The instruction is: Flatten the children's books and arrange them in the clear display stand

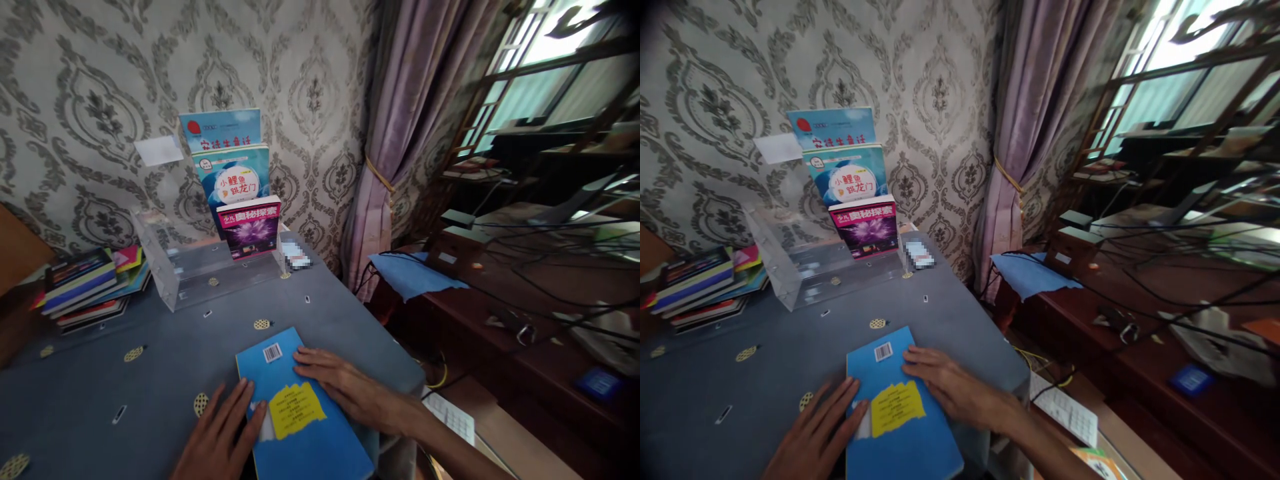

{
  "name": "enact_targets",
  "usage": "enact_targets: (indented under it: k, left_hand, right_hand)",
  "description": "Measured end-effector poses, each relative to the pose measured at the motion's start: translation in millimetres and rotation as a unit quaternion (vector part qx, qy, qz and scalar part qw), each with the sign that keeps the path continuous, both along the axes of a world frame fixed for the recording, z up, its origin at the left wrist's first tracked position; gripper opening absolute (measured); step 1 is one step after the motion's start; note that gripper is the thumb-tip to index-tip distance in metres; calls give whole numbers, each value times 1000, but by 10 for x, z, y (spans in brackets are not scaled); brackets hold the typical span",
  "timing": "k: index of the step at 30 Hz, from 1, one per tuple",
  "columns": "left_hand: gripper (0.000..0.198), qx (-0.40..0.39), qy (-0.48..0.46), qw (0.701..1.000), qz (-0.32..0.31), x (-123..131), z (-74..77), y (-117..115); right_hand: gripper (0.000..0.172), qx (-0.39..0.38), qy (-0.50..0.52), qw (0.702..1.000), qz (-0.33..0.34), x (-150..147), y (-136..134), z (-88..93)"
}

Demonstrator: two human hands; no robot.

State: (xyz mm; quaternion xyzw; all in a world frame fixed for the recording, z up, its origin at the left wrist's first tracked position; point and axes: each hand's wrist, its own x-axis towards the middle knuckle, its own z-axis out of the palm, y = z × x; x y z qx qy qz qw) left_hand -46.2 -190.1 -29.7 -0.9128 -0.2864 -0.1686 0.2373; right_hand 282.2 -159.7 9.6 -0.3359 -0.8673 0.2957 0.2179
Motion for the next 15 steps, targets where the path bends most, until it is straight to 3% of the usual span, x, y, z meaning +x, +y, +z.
enact_targets:
  k: [4,11,15]
  left_hand:
    - [71,-38,-28,999,-11,-30,26,75]
    - [61,-81,-79,994,5,-31,95,246]
    - [48,-151,-204,967,-39,65,133,388]
  right_hand:
    - [52,-40,38,998,34,143,7,-64]
    - [50,-66,49,996,24,192,-7,-77]
    - [44,-61,86,994,-6,160,38,-96]
